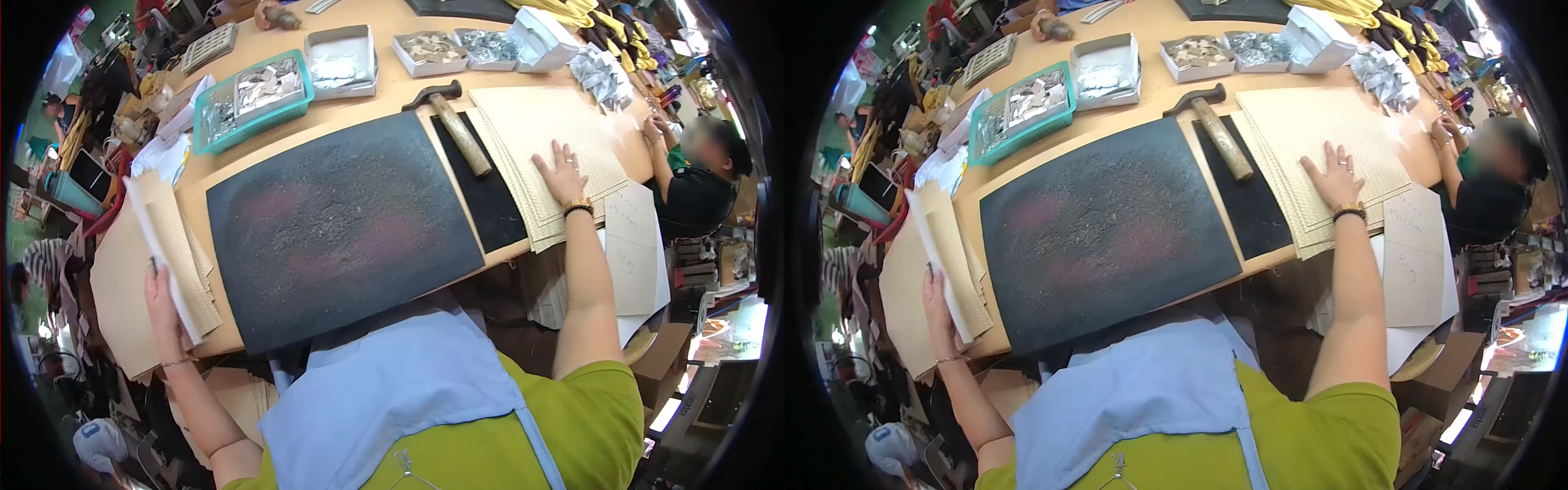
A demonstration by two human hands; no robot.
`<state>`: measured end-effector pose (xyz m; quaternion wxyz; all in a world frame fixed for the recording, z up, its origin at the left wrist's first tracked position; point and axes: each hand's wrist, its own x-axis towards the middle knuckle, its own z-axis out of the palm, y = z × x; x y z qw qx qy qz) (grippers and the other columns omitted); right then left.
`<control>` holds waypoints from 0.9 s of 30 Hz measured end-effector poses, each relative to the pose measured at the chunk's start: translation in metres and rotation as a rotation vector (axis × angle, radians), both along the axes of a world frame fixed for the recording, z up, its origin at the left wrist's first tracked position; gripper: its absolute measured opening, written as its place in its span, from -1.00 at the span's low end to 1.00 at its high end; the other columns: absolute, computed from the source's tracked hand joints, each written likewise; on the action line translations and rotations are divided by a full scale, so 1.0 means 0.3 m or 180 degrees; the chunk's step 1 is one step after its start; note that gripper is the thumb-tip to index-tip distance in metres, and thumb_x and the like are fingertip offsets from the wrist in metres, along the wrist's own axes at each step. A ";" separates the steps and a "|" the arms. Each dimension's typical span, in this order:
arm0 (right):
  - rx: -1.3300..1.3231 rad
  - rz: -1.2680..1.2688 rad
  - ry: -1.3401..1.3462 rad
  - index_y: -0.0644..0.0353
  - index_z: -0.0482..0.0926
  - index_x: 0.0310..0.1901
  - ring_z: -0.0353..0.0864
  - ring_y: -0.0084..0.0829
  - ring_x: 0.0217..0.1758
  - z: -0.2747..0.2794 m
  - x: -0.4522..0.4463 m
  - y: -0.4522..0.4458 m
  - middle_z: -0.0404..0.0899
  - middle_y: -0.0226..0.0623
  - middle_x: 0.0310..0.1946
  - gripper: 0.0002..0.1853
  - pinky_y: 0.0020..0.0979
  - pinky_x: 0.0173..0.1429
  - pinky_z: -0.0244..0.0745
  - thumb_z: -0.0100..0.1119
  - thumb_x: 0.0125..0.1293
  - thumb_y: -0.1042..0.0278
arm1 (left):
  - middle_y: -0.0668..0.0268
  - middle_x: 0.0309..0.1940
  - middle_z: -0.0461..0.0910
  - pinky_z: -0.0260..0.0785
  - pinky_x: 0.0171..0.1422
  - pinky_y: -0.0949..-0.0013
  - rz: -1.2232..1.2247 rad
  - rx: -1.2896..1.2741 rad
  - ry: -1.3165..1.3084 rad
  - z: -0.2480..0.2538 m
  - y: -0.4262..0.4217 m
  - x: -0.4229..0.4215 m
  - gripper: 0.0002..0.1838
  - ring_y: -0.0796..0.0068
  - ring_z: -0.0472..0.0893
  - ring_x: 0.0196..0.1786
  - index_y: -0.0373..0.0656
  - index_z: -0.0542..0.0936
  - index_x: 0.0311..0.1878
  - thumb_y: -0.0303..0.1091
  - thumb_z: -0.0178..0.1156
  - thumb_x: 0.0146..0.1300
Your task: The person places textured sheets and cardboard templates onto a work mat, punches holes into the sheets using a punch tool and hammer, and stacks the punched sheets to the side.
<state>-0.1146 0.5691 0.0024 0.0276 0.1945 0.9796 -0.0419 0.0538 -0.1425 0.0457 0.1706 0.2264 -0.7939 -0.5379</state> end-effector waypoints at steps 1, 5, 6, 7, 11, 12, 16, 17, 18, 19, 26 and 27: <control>-0.0041 -0.0053 -0.0018 -0.12 0.03 0.46 -0.20 -0.12 0.56 0.022 0.016 -0.012 -0.14 -0.17 0.51 -0.02 0.36 0.41 -0.33 -0.17 0.12 -0.59 | 0.31 -0.14 0.49 0.37 -0.06 0.43 0.0020 0.0182 -0.0015 0.042 0.097 -0.007 -0.62 0.52 0.49 -0.16 -0.29 0.41 0.13 -0.22 0.01 0.40; 0.0081 0.0786 0.0866 0.08 0.22 0.38 0.13 -0.16 0.44 0.058 0.018 -0.099 0.17 -0.07 0.38 -0.17 0.06 0.40 0.03 -0.02 0.24 -0.37 | 0.41 -0.30 0.50 0.38 -0.22 0.51 -0.0649 0.1340 -0.0138 0.080 0.392 -0.054 -0.73 0.65 0.48 -0.29 -0.19 0.47 0.00 -0.25 0.08 0.34; 0.0163 0.1230 0.1335 0.14 0.27 0.35 0.27 -0.19 0.38 0.046 0.004 -0.128 0.29 -0.05 0.32 -0.22 -0.04 0.37 0.18 0.01 0.28 -0.29 | 0.40 -0.32 0.51 0.40 -0.25 0.52 -0.0918 0.1777 -0.0224 0.092 0.487 -0.076 -0.73 0.64 0.49 -0.32 -0.19 0.47 0.01 -0.25 0.08 0.35; -0.1143 0.1414 0.1248 0.19 0.32 0.30 0.40 -0.30 0.22 0.077 0.020 -0.237 0.40 -0.12 0.19 -0.29 -0.24 0.22 0.33 0.05 0.31 -0.20 | 0.39 -0.32 0.52 0.41 -0.26 0.51 -0.1249 0.2043 -0.0309 0.081 0.562 -0.099 -0.71 0.64 0.50 -0.32 -0.18 0.45 0.03 -0.23 0.07 0.36; -0.4885 0.1725 -0.0882 0.23 0.23 0.35 0.54 -0.61 -0.06 0.200 0.200 -0.656 0.52 -0.26 0.05 -0.36 -0.58 -0.13 0.48 -0.08 0.43 -0.09 | 0.49 -0.29 0.53 0.22 -0.46 0.65 -0.2151 0.2886 -0.0658 0.053 0.863 -0.197 -0.67 0.83 0.34 -0.50 -0.06 0.38 0.13 -0.16 0.06 0.39; -0.4783 0.1943 -0.0604 0.27 0.21 0.35 0.53 -0.62 -0.05 0.154 0.214 -0.689 0.50 -0.25 0.07 -0.35 -0.57 -0.13 0.49 -0.07 0.43 -0.08 | 0.50 -0.27 0.54 0.20 -0.48 0.66 -0.2088 0.2733 -0.0462 0.034 0.931 -0.212 -0.68 0.84 0.27 -0.53 -0.05 0.40 0.11 -0.13 0.08 0.39; -0.4481 0.1535 -0.0473 0.37 0.28 0.28 0.53 -0.69 -0.25 0.135 0.232 -0.742 0.59 -0.39 -0.17 -0.46 -0.60 -0.22 0.45 0.12 0.36 0.27 | 0.44 -0.19 0.56 0.32 -0.28 0.60 -0.2398 0.1598 -0.0092 0.007 0.876 -0.230 -0.76 0.77 0.41 -0.35 -0.11 0.49 -0.05 -0.19 0.15 0.35; -0.4353 0.1376 -0.0578 0.36 0.30 0.26 0.52 -0.72 -0.32 0.128 0.229 -0.739 0.60 -0.45 -0.26 -0.48 -0.63 -0.26 0.42 0.16 0.33 0.36 | 0.41 -0.18 0.55 0.36 -0.19 0.58 -0.2345 0.1180 0.0096 -0.008 0.809 -0.226 -0.77 0.73 0.46 -0.27 -0.15 0.50 -0.07 -0.22 0.18 0.34; -0.3867 0.1497 -0.0213 0.31 0.35 0.23 0.34 -0.80 -0.49 0.095 0.229 -0.722 0.44 -0.64 -0.52 -0.49 -0.68 -0.40 0.27 0.21 0.24 0.50 | 0.40 -0.17 0.53 0.36 -0.02 0.54 -0.2067 0.1077 0.0045 -0.009 0.732 -0.217 -0.74 0.67 0.47 -0.13 -0.21 0.50 -0.05 -0.28 0.22 0.30; -0.3587 0.1561 -0.0039 0.27 0.38 0.22 0.19 -0.81 -0.54 0.125 0.250 -0.721 0.28 -0.67 -0.57 -0.49 -0.67 -0.46 0.16 0.21 0.21 0.50 | 0.40 -0.14 0.51 0.36 0.02 0.54 -0.1840 0.0761 0.0022 -0.012 0.642 -0.208 -0.73 0.68 0.45 -0.08 -0.23 0.50 -0.02 -0.32 0.23 0.29; -0.3643 0.1072 -0.0403 0.34 0.22 0.29 0.53 -0.70 -0.38 0.160 0.348 -0.593 0.56 -0.41 -0.43 -0.36 -0.65 -0.34 0.41 0.17 0.15 0.55 | 0.36 -0.34 0.51 0.34 -0.09 0.51 -0.0163 -0.0956 -0.0480 -0.068 0.246 -0.073 -0.70 0.60 0.45 -0.25 -0.30 0.50 -0.14 -0.29 0.30 0.21; -0.3589 0.1140 -0.0323 0.34 0.22 0.29 0.53 -0.70 -0.36 0.160 0.346 -0.596 0.56 -0.39 -0.40 -0.36 -0.65 -0.32 0.41 0.18 0.15 0.54 | 0.38 -0.37 0.49 0.33 -0.11 0.54 -0.0177 -0.0863 -0.0805 -0.058 0.244 -0.066 -0.72 0.64 0.43 -0.27 -0.30 0.50 -0.16 -0.29 0.29 0.22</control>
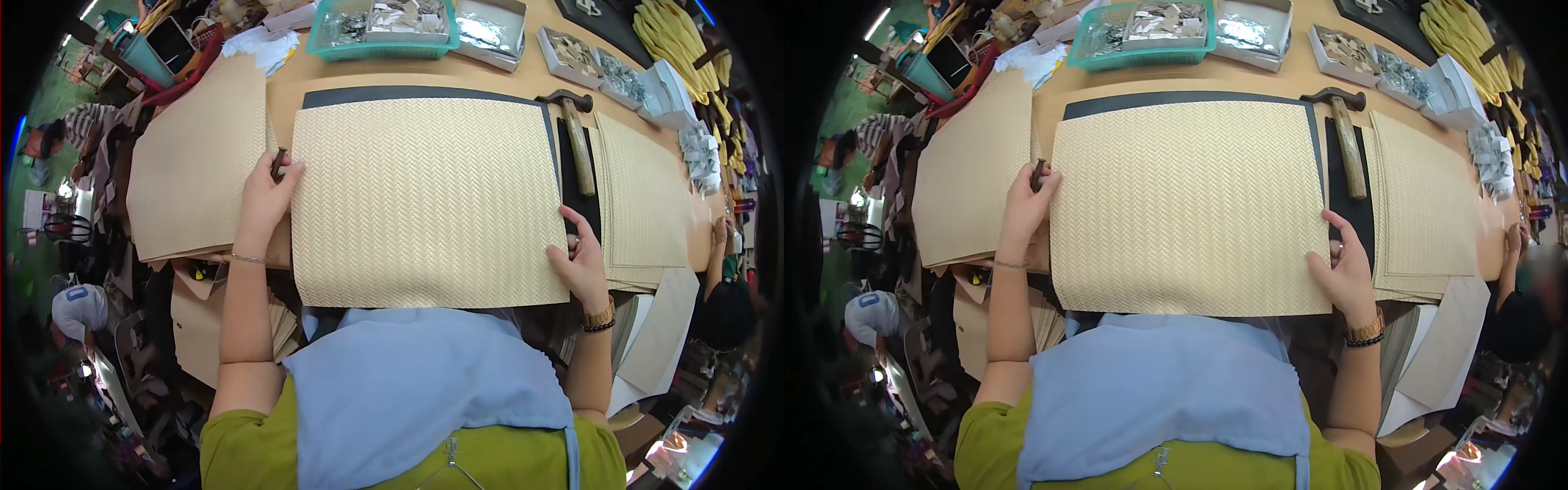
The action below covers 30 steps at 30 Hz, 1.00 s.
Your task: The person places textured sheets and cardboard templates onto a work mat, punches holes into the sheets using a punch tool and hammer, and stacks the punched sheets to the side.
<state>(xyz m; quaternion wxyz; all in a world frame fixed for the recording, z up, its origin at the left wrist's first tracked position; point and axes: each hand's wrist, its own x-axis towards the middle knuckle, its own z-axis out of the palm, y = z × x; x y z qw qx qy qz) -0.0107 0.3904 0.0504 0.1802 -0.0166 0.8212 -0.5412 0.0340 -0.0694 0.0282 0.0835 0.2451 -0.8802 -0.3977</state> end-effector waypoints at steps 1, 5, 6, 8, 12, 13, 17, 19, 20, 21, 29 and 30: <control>0.0032 0.0015 0.0108 0.33 0.22 0.29 0.53 -0.70 -0.34 -0.002 -0.006 -0.011 0.56 -0.38 -0.38 -0.36 -0.64 -0.31 0.41 0.19 0.16 0.53 | 0.40 -0.42 0.50 0.33 -0.13 0.53 0.0006 0.0242 0.0095 -0.003 0.004 -0.002 -0.75 0.63 0.43 -0.32 -0.28 0.50 -0.24 -0.30 0.30 0.21; 0.0062 -0.0090 0.0568 0.33 0.31 0.24 0.39 -0.75 -0.38 -0.038 -0.062 -0.040 0.48 -0.44 -0.35 -0.45 -0.67 -0.33 0.31 0.24 0.24 0.43 | 0.37 -0.38 0.54 0.35 -0.13 0.49 0.0033 0.0246 0.0490 -0.019 0.020 -0.018 -0.76 0.60 0.46 -0.30 -0.28 0.51 -0.24 -0.32 0.30 0.19; 0.0141 -0.0108 0.0641 0.33 0.34 0.22 0.35 -0.76 -0.41 -0.042 -0.077 -0.045 0.45 -0.47 -0.37 -0.47 -0.67 -0.35 0.28 0.25 0.25 0.41 | 0.33 -0.38 0.57 0.37 -0.15 0.47 0.0055 0.0086 0.0580 -0.017 0.024 -0.020 -0.76 0.58 0.48 -0.31 -0.29 0.52 -0.23 -0.32 0.29 0.19; 0.0162 -0.0246 0.0753 0.29 0.43 0.16 0.23 -0.75 -0.45 -0.064 -0.092 -0.054 0.37 -0.54 -0.40 -0.55 -0.66 -0.38 0.22 0.24 0.25 0.42 | 0.31 -0.37 0.60 0.38 -0.15 0.44 0.0077 -0.0065 0.0749 -0.026 0.026 -0.024 -0.78 0.56 0.50 -0.32 -0.29 0.53 -0.22 -0.34 0.28 0.18; 0.0126 -0.0265 0.0846 0.24 0.47 0.15 0.20 -0.76 -0.45 -0.103 -0.104 -0.051 0.35 -0.56 -0.39 -0.57 -0.67 -0.37 0.21 0.24 0.23 0.44 | 0.33 -0.37 0.60 0.38 -0.12 0.44 0.0045 -0.0104 0.0992 -0.044 0.013 -0.040 -0.83 0.58 0.51 -0.30 -0.27 0.55 -0.23 -0.39 0.27 0.19; 0.0122 -0.0265 0.0878 0.23 0.47 0.15 0.19 -0.76 -0.45 -0.105 -0.103 -0.053 0.35 -0.56 -0.38 -0.57 -0.67 -0.37 0.21 0.24 0.22 0.45 | 0.33 -0.37 0.60 0.38 -0.11 0.44 0.0030 -0.0136 0.1033 -0.043 0.011 -0.044 -0.83 0.58 0.51 -0.29 -0.27 0.55 -0.23 -0.40 0.26 0.19; 0.0106 -0.0270 0.0858 0.26 0.46 0.15 0.23 -0.74 -0.42 -0.087 -0.097 -0.066 0.37 -0.55 -0.36 -0.57 -0.66 -0.33 0.24 0.24 0.23 0.45 | 0.33 -0.32 0.59 0.37 -0.05 0.46 0.0039 0.0014 0.0898 -0.053 -0.008 -0.064 -0.84 0.58 0.51 -0.24 -0.29 0.53 -0.19 -0.45 0.25 0.20; 0.0134 -0.0275 0.0862 0.28 0.46 0.15 0.26 -0.74 -0.39 -0.069 -0.093 -0.077 0.39 -0.53 -0.35 -0.57 -0.66 -0.31 0.26 0.24 0.23 0.45 | 0.33 -0.29 0.57 0.36 -0.04 0.48 -0.0071 0.0192 0.1136 -0.078 -0.022 -0.074 -0.83 0.58 0.51 -0.21 -0.30 0.52 -0.17 -0.48 0.24 0.20; 0.0171 -0.0300 0.0880 0.29 0.46 0.15 0.31 -0.73 -0.35 -0.072 -0.094 -0.076 0.43 -0.50 -0.32 -0.57 -0.66 -0.27 0.29 0.23 0.23 0.45 | 0.35 -0.28 0.56 0.35 -0.04 0.49 -0.0059 0.0328 0.1112 -0.085 -0.029 -0.078 -0.83 0.59 0.49 -0.21 -0.29 0.51 -0.16 -0.46 0.24 0.22; 0.0207 -0.0320 0.0899 0.30 0.46 0.15 0.35 -0.71 -0.31 -0.079 -0.099 -0.073 0.47 -0.46 -0.29 -0.57 -0.65 -0.23 0.32 0.23 0.24 0.45 | 0.37 -0.26 0.54 0.34 -0.04 0.50 -0.0042 0.0463 0.1089 -0.082 -0.030 -0.083 -0.82 0.60 0.48 -0.21 -0.27 0.51 -0.15 -0.45 0.24 0.23; 0.0072 -0.0288 0.1165 0.35 0.47 0.12 0.51 -0.53 0.01 -0.110 -0.108 -0.079 0.57 -0.24 -0.01 -0.60 -0.51 0.14 0.38 0.23 0.24 0.47 | 0.44 -0.30 0.49 0.32 -0.08 0.56 0.0163 0.1001 0.1442 -0.137 -0.026 -0.080 -0.89 0.68 0.45 -0.24 -0.20 0.47 -0.21 -0.49 0.21 0.26; 0.0070 -0.0293 0.1151 0.36 0.47 0.12 0.51 -0.53 0.02 -0.102 -0.106 -0.082 0.57 -0.24 -0.01 -0.60 -0.50 0.15 0.38 0.23 0.24 0.47 | 0.44 -0.31 0.49 0.32 -0.08 0.57 0.0163 0.0966 0.1531 -0.149 -0.026 -0.082 -0.89 0.68 0.44 -0.24 -0.19 0.46 -0.22 -0.49 0.21 0.26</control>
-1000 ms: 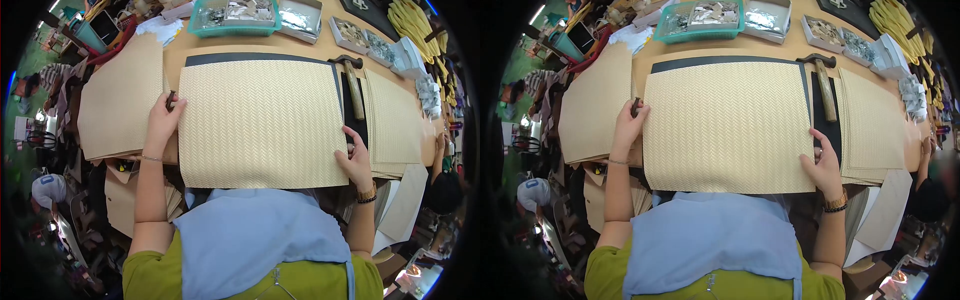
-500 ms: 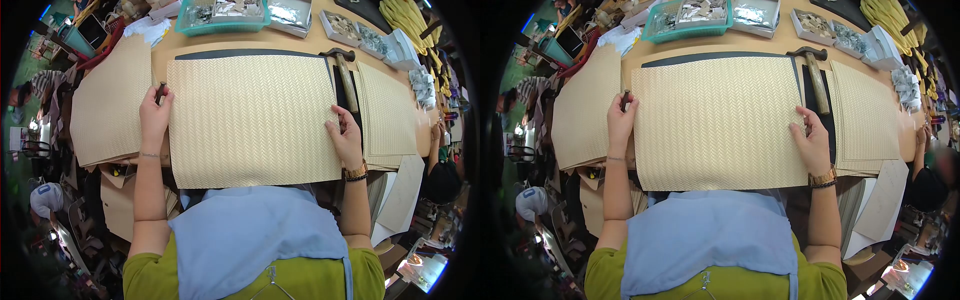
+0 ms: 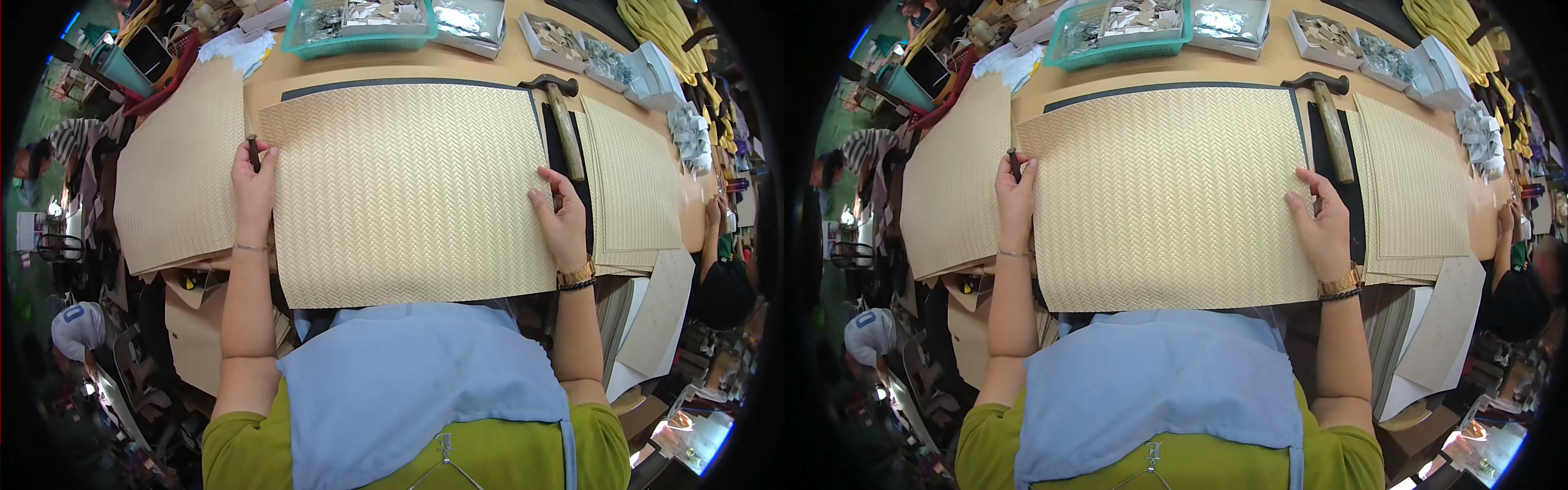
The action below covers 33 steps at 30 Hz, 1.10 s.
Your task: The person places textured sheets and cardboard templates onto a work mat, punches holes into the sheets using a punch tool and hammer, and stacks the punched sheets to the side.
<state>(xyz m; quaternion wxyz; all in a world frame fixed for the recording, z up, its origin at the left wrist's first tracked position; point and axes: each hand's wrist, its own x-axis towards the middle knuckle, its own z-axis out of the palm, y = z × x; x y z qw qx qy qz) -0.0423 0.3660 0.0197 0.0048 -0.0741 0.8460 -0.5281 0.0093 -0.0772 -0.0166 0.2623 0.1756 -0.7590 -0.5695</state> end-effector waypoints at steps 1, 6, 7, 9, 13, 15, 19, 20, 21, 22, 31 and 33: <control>-0.0004 -0.0002 -0.0014 0.36 0.47 0.12 0.51 -0.53 0.03 0.004 0.001 -0.001 0.57 -0.24 -0.02 -0.60 -0.50 0.16 0.38 0.23 0.24 0.48 | 0.45 -0.32 0.48 0.31 -0.08 0.58 0.0024 -0.0033 0.0086 -0.010 -0.001 -0.002 -0.89 0.69 0.44 -0.24 -0.18 0.46 -0.23 -0.49 0.22 0.26; -0.0025 -0.0027 0.0016 0.36 0.48 0.11 0.51 -0.52 0.02 -0.014 -0.002 0.006 0.57 -0.24 -0.02 -0.60 -0.50 0.16 0.38 0.24 0.23 0.48 | 0.45 -0.31 0.48 0.32 -0.06 0.57 0.0105 0.0064 0.0283 -0.023 0.008 -0.005 -0.88 0.68 0.44 -0.23 -0.18 0.46 -0.21 -0.47 0.22 0.27; -0.0044 -0.0030 0.0025 0.36 0.48 0.11 0.51 -0.52 0.02 -0.016 -0.001 0.005 0.57 -0.24 -0.02 -0.60 -0.50 0.16 0.38 0.24 0.23 0.48 | 0.45 -0.31 0.48 0.32 -0.06 0.56 0.0107 0.0035 0.0291 -0.021 0.009 -0.006 -0.88 0.68 0.44 -0.23 -0.19 0.46 -0.21 -0.47 0.22 0.27; -0.0018 -0.0040 0.0056 0.34 0.50 0.10 0.52 -0.52 0.00 -0.021 -0.001 0.007 0.58 -0.26 -0.03 -0.61 -0.50 0.15 0.38 0.25 0.23 0.47 | 0.44 -0.30 0.48 0.32 -0.06 0.56 0.0114 0.0072 0.0282 -0.017 0.012 -0.009 -0.88 0.67 0.44 -0.23 -0.20 0.46 -0.21 -0.47 0.22 0.27; 0.0178 -0.0104 -0.0004 0.32 0.52 0.07 0.51 -0.53 -0.02 -0.018 0.001 0.010 0.60 -0.29 -0.06 -0.62 -0.51 0.10 0.39 0.26 0.22 0.44 | 0.45 -0.30 0.46 0.32 -0.06 0.56 0.0156 -0.0068 0.0087 -0.014 0.004 -0.018 -0.83 0.66 0.44 -0.23 -0.19 0.46 -0.18 -0.42 0.25 0.26; 0.0253 -0.0102 0.0138 0.30 0.53 0.07 0.51 -0.55 -0.06 -0.023 -0.001 0.010 0.60 -0.31 -0.07 -0.62 -0.53 0.05 0.39 0.27 0.21 0.43 | 0.45 -0.32 0.46 0.32 -0.08 0.56 0.0182 -0.0111 -0.0007 -0.016 -0.006 -0.032 -0.82 0.66 0.44 -0.25 -0.20 0.46 -0.19 -0.41 0.27 0.24; 0.0233 -0.0050 0.0402 0.31 0.53 0.07 0.46 -0.62 -0.19 -0.037 -0.010 0.007 0.58 -0.37 -0.16 -0.62 -0.57 -0.09 0.38 0.27 0.21 0.43 | 0.44 -0.33 0.47 0.34 -0.10 0.55 0.0149 -0.0132 -0.0190 -0.018 -0.033 -0.053 -0.82 0.65 0.44 -0.27 -0.21 0.47 -0.21 -0.41 0.29 0.22; 0.0250 -0.0057 0.0363 0.31 0.52 0.07 0.42 -0.64 -0.24 -0.033 -0.011 0.007 0.56 -0.40 -0.20 -0.62 -0.58 -0.14 0.36 0.27 0.21 0.43 | 0.42 -0.33 0.48 0.34 -0.09 0.53 0.0150 -0.0111 -0.0199 -0.017 -0.035 -0.056 -0.81 0.64 0.44 -0.26 -0.22 0.48 -0.21 -0.41 0.29 0.22; 0.0268 -0.0063 0.0328 0.31 0.52 0.07 0.39 -0.67 -0.29 -0.025 -0.013 0.006 0.54 -0.43 -0.23 -0.62 -0.60 -0.20 0.34 0.27 0.21 0.43 | 0.41 -0.34 0.48 0.34 -0.07 0.51 0.0154 -0.0088 -0.0204 -0.012 -0.034 -0.059 -0.81 0.62 0.45 -0.26 -0.24 0.48 -0.22 -0.41 0.29 0.21; 0.0284 -0.0068 0.0300 0.31 0.52 0.07 0.35 -0.69 -0.34 -0.019 -0.015 0.005 0.52 -0.45 -0.26 -0.62 -0.62 -0.25 0.32 0.27 0.21 0.43 | 0.39 -0.34 0.49 0.34 -0.06 0.49 0.0158 -0.0066 -0.0203 -0.007 -0.033 -0.064 -0.80 0.60 0.45 -0.25 -0.25 0.48 -0.22 -0.41 0.29 0.20; 0.0425 -0.0190 0.0210 0.24 0.53 0.07 0.18 -0.76 -0.48 -0.018 -0.035 0.005 0.35 -0.58 -0.41 -0.60 -0.66 -0.43 0.18 0.30 0.20 0.37 | 0.37 -0.32 0.52 0.35 -0.06 0.50 0.0190 -0.0153 0.0037 -0.028 -0.042 -0.096 -0.77 0.61 0.47 -0.24 -0.27 0.49 -0.19 -0.37 0.30 0.21; 0.0372 -0.0183 0.0207 0.23 0.53 0.08 0.16 -0.76 -0.50 -0.024 -0.036 0.011 0.33 -0.59 -0.41 -0.59 -0.66 -0.44 0.18 0.31 0.20 0.35 | 0.37 -0.32 0.52 0.35 -0.05 0.50 0.0136 -0.0201 0.0027 -0.024 -0.039 -0.090 -0.76 0.61 0.47 -0.24 -0.28 0.49 -0.18 -0.36 0.29 0.22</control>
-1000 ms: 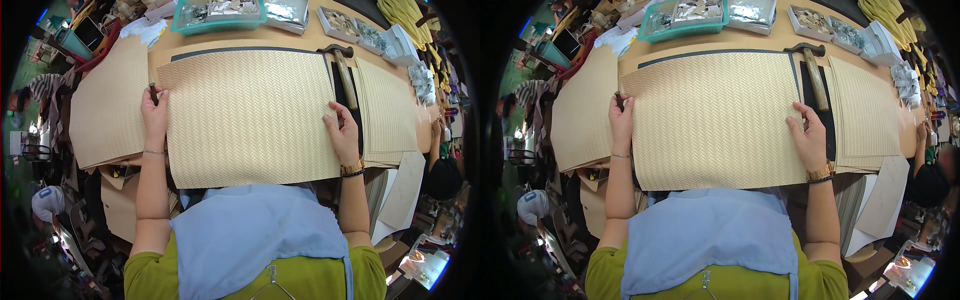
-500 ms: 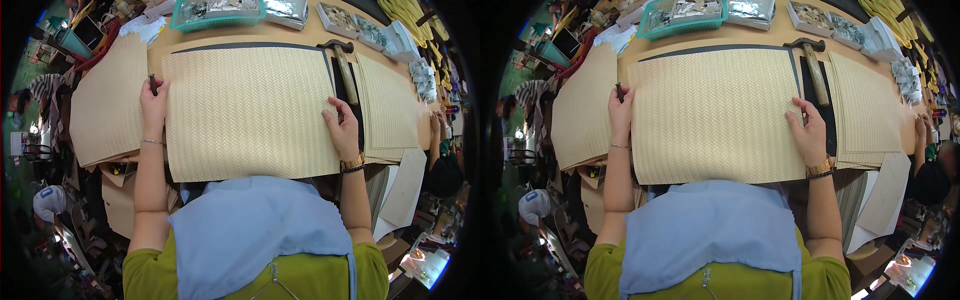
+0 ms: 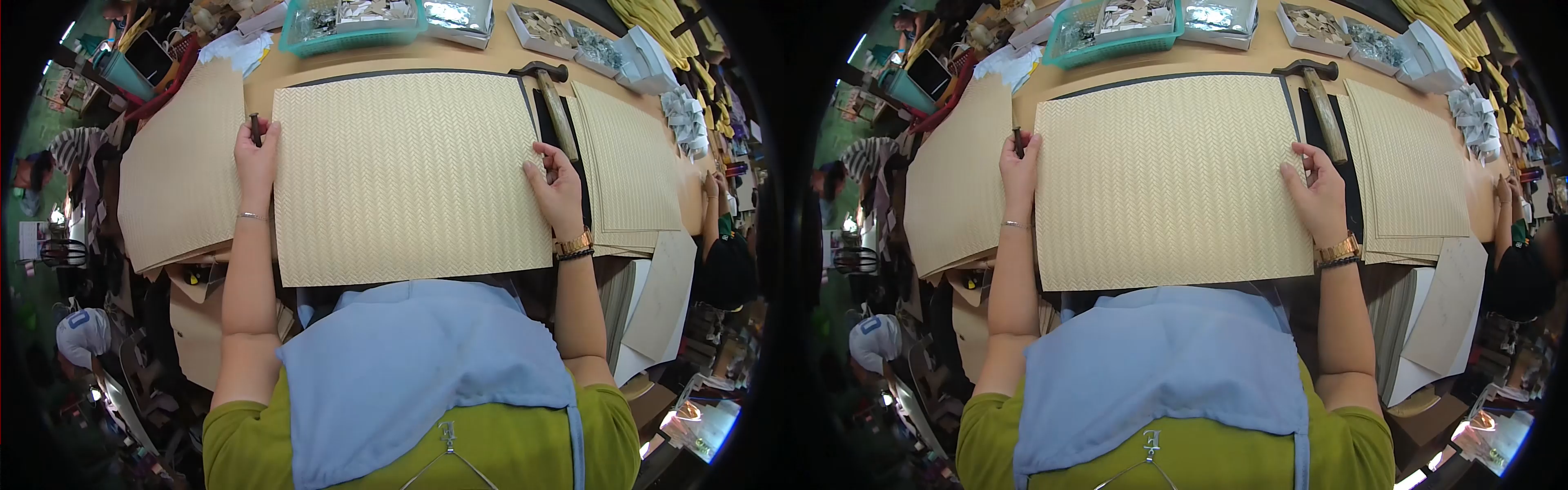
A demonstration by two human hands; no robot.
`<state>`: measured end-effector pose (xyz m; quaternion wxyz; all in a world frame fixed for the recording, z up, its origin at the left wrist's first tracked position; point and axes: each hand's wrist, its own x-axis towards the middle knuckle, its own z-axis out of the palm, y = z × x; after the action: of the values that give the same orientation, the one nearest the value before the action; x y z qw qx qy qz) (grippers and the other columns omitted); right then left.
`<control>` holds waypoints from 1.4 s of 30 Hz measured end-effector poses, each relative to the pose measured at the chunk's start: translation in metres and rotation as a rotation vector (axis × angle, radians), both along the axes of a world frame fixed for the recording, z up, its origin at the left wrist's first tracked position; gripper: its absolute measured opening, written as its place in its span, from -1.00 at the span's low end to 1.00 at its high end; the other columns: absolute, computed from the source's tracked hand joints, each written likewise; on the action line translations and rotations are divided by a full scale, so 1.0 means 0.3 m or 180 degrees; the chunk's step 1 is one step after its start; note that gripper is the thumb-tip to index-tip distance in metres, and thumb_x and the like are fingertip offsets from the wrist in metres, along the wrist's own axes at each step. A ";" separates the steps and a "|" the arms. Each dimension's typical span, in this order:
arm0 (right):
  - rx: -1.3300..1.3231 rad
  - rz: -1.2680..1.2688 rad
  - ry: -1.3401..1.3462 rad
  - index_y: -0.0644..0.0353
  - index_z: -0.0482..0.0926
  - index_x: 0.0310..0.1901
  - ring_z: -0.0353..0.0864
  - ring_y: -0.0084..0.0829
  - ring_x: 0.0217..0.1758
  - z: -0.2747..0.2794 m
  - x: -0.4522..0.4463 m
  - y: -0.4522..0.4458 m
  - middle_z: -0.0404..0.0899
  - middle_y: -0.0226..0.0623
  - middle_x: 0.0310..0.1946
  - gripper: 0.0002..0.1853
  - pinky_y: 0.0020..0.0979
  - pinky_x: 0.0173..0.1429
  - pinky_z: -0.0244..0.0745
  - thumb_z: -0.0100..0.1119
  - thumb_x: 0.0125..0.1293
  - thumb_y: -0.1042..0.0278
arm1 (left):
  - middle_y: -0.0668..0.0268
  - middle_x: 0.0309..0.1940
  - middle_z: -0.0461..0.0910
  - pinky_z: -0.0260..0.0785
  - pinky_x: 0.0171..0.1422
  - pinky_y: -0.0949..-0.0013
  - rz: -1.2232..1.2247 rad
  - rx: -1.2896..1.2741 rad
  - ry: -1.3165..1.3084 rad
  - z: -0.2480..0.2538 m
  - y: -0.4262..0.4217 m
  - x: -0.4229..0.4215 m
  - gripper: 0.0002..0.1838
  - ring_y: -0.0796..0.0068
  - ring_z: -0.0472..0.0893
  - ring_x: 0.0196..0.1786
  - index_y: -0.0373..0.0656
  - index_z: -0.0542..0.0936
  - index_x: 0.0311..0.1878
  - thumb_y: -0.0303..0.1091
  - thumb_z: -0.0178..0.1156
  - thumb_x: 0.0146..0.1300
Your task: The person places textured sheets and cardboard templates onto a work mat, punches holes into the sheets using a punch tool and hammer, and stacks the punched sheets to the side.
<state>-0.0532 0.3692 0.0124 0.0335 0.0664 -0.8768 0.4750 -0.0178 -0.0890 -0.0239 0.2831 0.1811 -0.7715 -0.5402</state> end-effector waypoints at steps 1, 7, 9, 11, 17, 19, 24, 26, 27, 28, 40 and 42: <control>-0.0030 0.0008 0.0010 0.23 0.53 0.08 0.16 -0.76 -0.51 -0.002 -0.002 0.001 0.32 -0.59 -0.42 -0.59 -0.66 -0.44 0.18 0.31 0.19 0.34 | 0.37 -0.32 0.52 0.35 -0.05 0.50 -0.0023 -0.0028 0.0005 0.004 0.001 0.001 -0.76 0.62 0.47 -0.24 -0.28 0.49 -0.18 -0.35 0.29 0.23; -0.0115 -0.0059 -0.0122 0.22 0.53 0.09 0.15 -0.77 -0.52 0.000 0.007 0.001 0.33 -0.58 -0.41 -0.58 -0.66 -0.44 0.19 0.32 0.19 0.32 | 0.37 -0.29 0.53 0.36 -0.05 0.51 -0.0001 -0.0040 0.0146 0.007 0.017 0.014 -0.76 0.62 0.48 -0.23 -0.28 0.49 -0.16 -0.35 0.28 0.25; -0.0184 -0.0044 -0.0083 0.22 0.53 0.09 0.15 -0.77 -0.52 -0.020 0.002 0.006 0.35 -0.58 -0.40 -0.57 -0.66 -0.44 0.19 0.32 0.19 0.32 | 0.37 -0.28 0.52 0.36 -0.05 0.52 -0.0105 0.0103 0.0246 0.006 0.017 0.022 -0.78 0.63 0.48 -0.23 -0.26 0.48 -0.16 -0.36 0.27 0.25; -0.0205 -0.0041 -0.0046 0.21 0.53 0.09 0.16 -0.77 -0.52 -0.033 -0.001 0.009 0.36 -0.58 -0.40 -0.57 -0.67 -0.45 0.19 0.33 0.19 0.32 | 0.39 -0.28 0.52 0.37 -0.06 0.54 -0.0141 0.0192 0.0398 0.000 0.014 0.023 -0.79 0.64 0.49 -0.23 -0.24 0.47 -0.16 -0.37 0.27 0.26; -0.0166 -0.0064 0.0004 0.21 0.54 0.07 0.17 -0.77 -0.53 -0.029 0.003 0.004 0.38 -0.57 -0.40 -0.58 -0.66 -0.45 0.19 0.34 0.19 0.31 | 0.41 -0.29 0.52 0.38 -0.07 0.56 -0.0080 0.0263 0.0630 -0.014 0.011 0.022 -0.80 0.67 0.49 -0.24 -0.21 0.46 -0.16 -0.38 0.27 0.26; -0.0197 -0.0068 0.0032 0.21 0.54 0.07 0.17 -0.76 -0.53 -0.034 0.002 0.003 0.38 -0.57 -0.41 -0.59 -0.66 -0.46 0.19 0.34 0.19 0.31 | 0.41 -0.29 0.52 0.38 -0.06 0.56 -0.0069 0.0232 0.0652 -0.021 0.005 0.018 -0.80 0.67 0.49 -0.24 -0.21 0.46 -0.16 -0.39 0.27 0.26; -0.0131 -0.0076 0.0091 0.21 0.55 0.06 0.17 -0.76 -0.53 -0.039 0.001 0.005 0.39 -0.57 -0.40 -0.59 -0.66 -0.45 0.19 0.35 0.18 0.30 | 0.40 -0.29 0.52 0.38 -0.06 0.56 -0.0086 0.0268 0.0661 -0.021 0.005 0.019 -0.80 0.66 0.50 -0.23 -0.22 0.46 -0.16 -0.41 0.27 0.25; -0.0129 -0.0087 0.0089 0.21 0.55 0.06 0.17 -0.76 -0.53 -0.042 0.000 0.006 0.39 -0.57 -0.40 -0.59 -0.67 -0.45 0.19 0.35 0.18 0.30 | 0.40 -0.28 0.52 0.38 -0.05 0.56 -0.0082 0.0276 0.0660 -0.021 0.005 0.019 -0.80 0.66 0.50 -0.23 -0.22 0.46 -0.16 -0.41 0.27 0.25; -0.0145 -0.0093 0.0081 0.21 0.55 0.06 0.17 -0.76 -0.52 -0.043 0.001 0.006 0.40 -0.57 -0.40 -0.59 -0.67 -0.45 0.20 0.35 0.18 0.30 | 0.40 -0.28 0.52 0.38 -0.05 0.56 -0.0078 0.0289 0.0653 -0.019 0.006 0.020 -0.80 0.66 0.50 -0.23 -0.22 0.46 -0.16 -0.41 0.27 0.25; -0.0162 -0.0098 0.0075 0.20 0.55 0.06 0.18 -0.76 -0.52 -0.043 0.001 0.005 0.40 -0.56 -0.40 -0.59 -0.67 -0.45 0.20 0.35 0.18 0.30 | 0.40 -0.28 0.52 0.38 -0.05 0.57 -0.0074 0.0301 0.0647 -0.017 0.008 0.020 -0.80 0.66 0.50 -0.23 -0.22 0.46 -0.16 -0.41 0.27 0.25; -0.0154 -0.0123 0.0037 0.19 0.54 0.07 0.27 -0.77 -0.50 -0.006 0.030 0.042 0.44 -0.53 -0.39 -0.58 -0.66 -0.43 0.27 0.35 0.19 0.30 | 0.41 -0.29 0.51 0.34 -0.10 0.58 -0.0027 0.0402 0.0754 -0.012 0.010 0.019 -0.83 0.69 0.46 -0.25 -0.24 0.46 -0.17 -0.37 0.22 0.31; 0.0144 -0.0432 0.0141 0.17 0.54 0.07 0.33 -0.73 -0.46 0.042 0.047 0.119 0.47 -0.50 -0.37 -0.60 -0.64 -0.38 0.32 0.33 0.21 0.29 | 0.41 -0.29 0.51 0.34 -0.10 0.58 -0.0024 0.0435 0.0717 -0.015 0.006 0.021 -0.82 0.69 0.46 -0.25 -0.23 0.46 -0.17 -0.36 0.22 0.31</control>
<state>-0.0390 0.4050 0.0250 0.0835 0.0180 -0.8888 0.4502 -0.0116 -0.0873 -0.0285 0.3529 0.1351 -0.6969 -0.6095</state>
